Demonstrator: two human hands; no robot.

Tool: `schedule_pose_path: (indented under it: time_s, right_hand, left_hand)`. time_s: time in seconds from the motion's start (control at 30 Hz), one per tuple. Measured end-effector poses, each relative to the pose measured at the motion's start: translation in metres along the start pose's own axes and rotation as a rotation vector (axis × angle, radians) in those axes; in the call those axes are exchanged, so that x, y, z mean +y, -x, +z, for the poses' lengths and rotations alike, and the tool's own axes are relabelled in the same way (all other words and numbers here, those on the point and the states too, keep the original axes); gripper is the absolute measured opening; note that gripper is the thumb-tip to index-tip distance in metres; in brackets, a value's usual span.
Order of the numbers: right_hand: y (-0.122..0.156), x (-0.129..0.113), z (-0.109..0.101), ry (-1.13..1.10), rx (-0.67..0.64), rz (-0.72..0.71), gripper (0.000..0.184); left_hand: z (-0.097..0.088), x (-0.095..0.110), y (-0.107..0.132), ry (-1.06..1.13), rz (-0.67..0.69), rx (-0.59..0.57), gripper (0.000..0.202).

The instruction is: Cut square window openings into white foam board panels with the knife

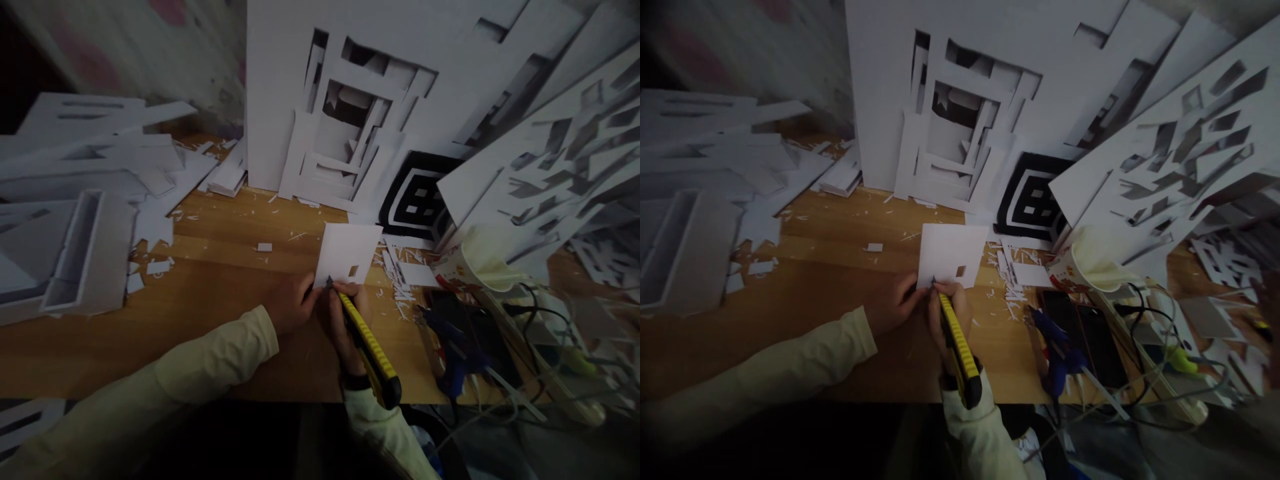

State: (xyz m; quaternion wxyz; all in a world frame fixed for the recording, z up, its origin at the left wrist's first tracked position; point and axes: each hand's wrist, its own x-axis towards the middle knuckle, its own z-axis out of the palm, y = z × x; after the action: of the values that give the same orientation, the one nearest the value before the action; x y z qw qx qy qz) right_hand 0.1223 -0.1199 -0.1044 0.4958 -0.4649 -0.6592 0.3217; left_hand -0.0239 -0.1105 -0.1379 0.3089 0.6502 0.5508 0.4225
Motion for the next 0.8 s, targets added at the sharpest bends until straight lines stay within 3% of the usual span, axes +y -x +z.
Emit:
schedule_pose_path:
  time_s: [0.17,0.4,0.53,0.63,0.8]
  right_hand:
    - [0.002,0.011,0.001,0.044,0.086,-0.056,0.006]
    - [0.003,0.011,0.004,0.000,0.150,-0.097,0.008]
    - [0.005,0.017,0.004,-0.052,0.271,-0.173,0.015]
    - [0.006,0.018,0.004,-0.087,0.370,-0.217,0.018]
    - [0.007,0.013,0.001,-0.057,0.456,-0.047,0.020]
  left_hand:
    - [0.000,0.002,-0.001,-0.007,0.023,-0.010,0.017]
    - [-0.008,0.024,-0.003,-0.012,-0.006,-0.017,0.012]
    - [-0.016,0.017,-0.014,0.040,-0.110,0.141,0.013]
    - [-0.031,0.011,-0.025,0.197,-0.221,0.251,0.022]
    - [-0.045,0.019,-0.029,0.557,-0.288,0.138,0.035]
